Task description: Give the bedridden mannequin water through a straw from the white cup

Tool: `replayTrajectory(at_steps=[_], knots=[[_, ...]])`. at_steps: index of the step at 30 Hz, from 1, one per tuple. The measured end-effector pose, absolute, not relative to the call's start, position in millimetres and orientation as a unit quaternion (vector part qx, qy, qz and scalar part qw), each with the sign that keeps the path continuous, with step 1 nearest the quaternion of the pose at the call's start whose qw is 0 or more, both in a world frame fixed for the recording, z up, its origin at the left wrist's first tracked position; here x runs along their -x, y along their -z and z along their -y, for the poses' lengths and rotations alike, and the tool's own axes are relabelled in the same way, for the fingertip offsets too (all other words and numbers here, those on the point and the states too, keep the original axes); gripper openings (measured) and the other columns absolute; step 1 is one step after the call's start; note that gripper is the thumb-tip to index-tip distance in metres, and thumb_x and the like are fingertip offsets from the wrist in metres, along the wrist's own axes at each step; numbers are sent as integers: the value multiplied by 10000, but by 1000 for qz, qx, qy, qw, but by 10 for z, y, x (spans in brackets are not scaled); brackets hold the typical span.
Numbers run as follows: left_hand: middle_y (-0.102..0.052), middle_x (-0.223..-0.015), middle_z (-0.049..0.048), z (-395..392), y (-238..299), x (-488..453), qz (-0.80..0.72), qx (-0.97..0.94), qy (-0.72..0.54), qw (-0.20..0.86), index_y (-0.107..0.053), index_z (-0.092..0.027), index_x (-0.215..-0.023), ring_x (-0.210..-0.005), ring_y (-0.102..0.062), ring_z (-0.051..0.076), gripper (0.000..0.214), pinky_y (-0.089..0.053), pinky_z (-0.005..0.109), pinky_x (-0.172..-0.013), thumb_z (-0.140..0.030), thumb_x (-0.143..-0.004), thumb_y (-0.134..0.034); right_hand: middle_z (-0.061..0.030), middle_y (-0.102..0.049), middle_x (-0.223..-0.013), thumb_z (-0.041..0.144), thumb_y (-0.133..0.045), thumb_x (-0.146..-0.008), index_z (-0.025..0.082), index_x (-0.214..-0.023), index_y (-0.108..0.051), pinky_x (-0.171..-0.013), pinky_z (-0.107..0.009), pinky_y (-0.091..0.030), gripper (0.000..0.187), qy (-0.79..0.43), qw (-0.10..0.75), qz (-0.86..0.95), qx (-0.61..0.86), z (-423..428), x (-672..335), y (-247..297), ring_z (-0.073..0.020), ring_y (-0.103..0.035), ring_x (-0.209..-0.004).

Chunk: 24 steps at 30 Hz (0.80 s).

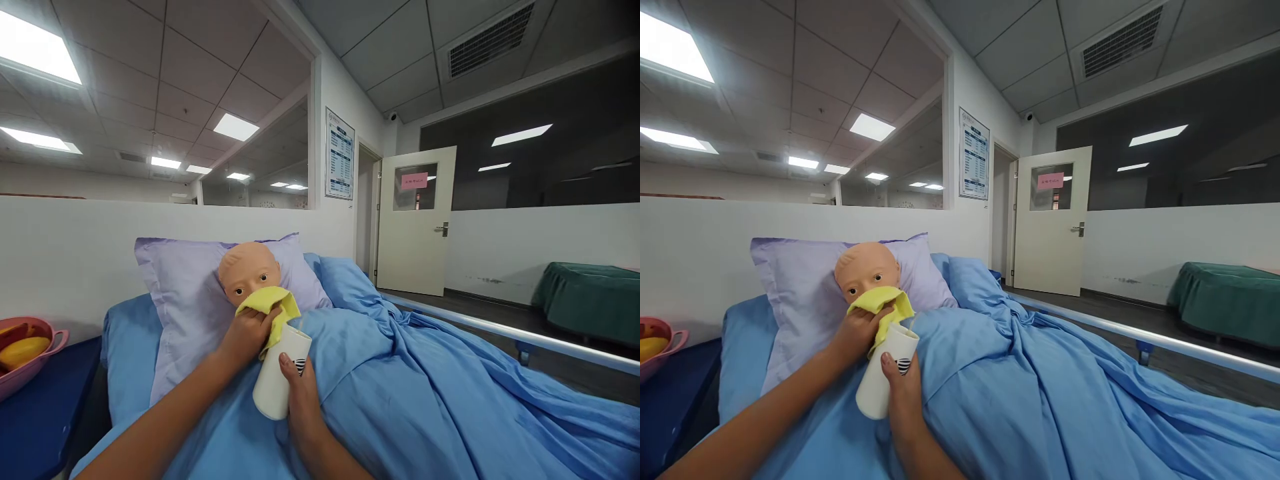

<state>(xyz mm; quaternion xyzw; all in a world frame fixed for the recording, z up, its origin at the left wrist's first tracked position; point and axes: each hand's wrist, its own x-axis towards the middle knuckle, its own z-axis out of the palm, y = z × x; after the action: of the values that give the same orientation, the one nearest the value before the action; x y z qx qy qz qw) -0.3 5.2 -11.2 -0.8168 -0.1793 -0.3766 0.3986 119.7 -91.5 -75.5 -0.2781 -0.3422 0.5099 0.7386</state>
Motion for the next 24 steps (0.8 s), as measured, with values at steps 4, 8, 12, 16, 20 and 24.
replayTrajectory(at_steps=[4, 8, 12, 16, 20, 24], knots=[[-727, -1031, 155, -118, 272, 115, 171, 810, 357, 432, -601, -128, -1246, -926, -692, 257, 338, -554, 415, -860, -157, -936, -469, -17, -715, -860, 564, -784, -663, 231, -1128, -581, -698, -331, -544, 607, -513, 737, 332, 288, 907, -1194, 771, -192, -662, -727], [-729, -1051, 133, -68, 446, 282, 192, 822, 351, 405, -619, -154, -1228, -932, -697, 243, 328, -566, 386, -853, -202, -960, -435, -23, -721, -895, 565, -772, -681, 236, -1143, -566, -720, -352, -553, 604, -509, 735, 340, 291, 899, -1184, 798, -205, -677, -763], [-728, -1104, 95, -47, 560, 451, 198, 833, 360, 372, -584, -181, -1270, -978, -699, 231, 356, -574, 365, -873, -207, -970, -394, -29, -728, -898, 557, -790, -657, 238, -1159, -558, -718, -368, -558, 638, -501, 732, 355, 294, 874, -1175, 860, -219, -689, -770], [-709, -1180, 54, 66, 581, 817, 205, 853, 387, 283, -480, -213, -1375, -1035, -688, 176, 458, -555, 281, -917, -125, -932, -401, -40, -732, -825, 580, -809, -600, 218, -1090, -588, -643, -371, -556, 648, -473, 743, 355, 312, 841, -1155, 942, -234, -684, -699], [-663, -1272, 14, 359, 464, 1411, 286, 833, 447, 157, -475, -272, -1374, -1079, -670, 165, 534, -532, 238, -924, -102, -869, -436, -63, -730, -733, 605, -812, -565, 184, -979, -633, -654, -425, -561, 618, -435, 751, 368, 334, 819, -1098, 1017, -264, -680, -654], [-753, -917, -3, 620, 75, 2068, 439, 723, 529, -72, -582, -238, -1222, -726, -706, 180, 361, -568, 241, -641, -305, -903, -426, -72, -729, -755, 603, -811, -569, 174, -1018, -626, -651, -428, -561, 648, -353, 752, 394, 393, 826, -857, 1060, -280, -677, -684]])
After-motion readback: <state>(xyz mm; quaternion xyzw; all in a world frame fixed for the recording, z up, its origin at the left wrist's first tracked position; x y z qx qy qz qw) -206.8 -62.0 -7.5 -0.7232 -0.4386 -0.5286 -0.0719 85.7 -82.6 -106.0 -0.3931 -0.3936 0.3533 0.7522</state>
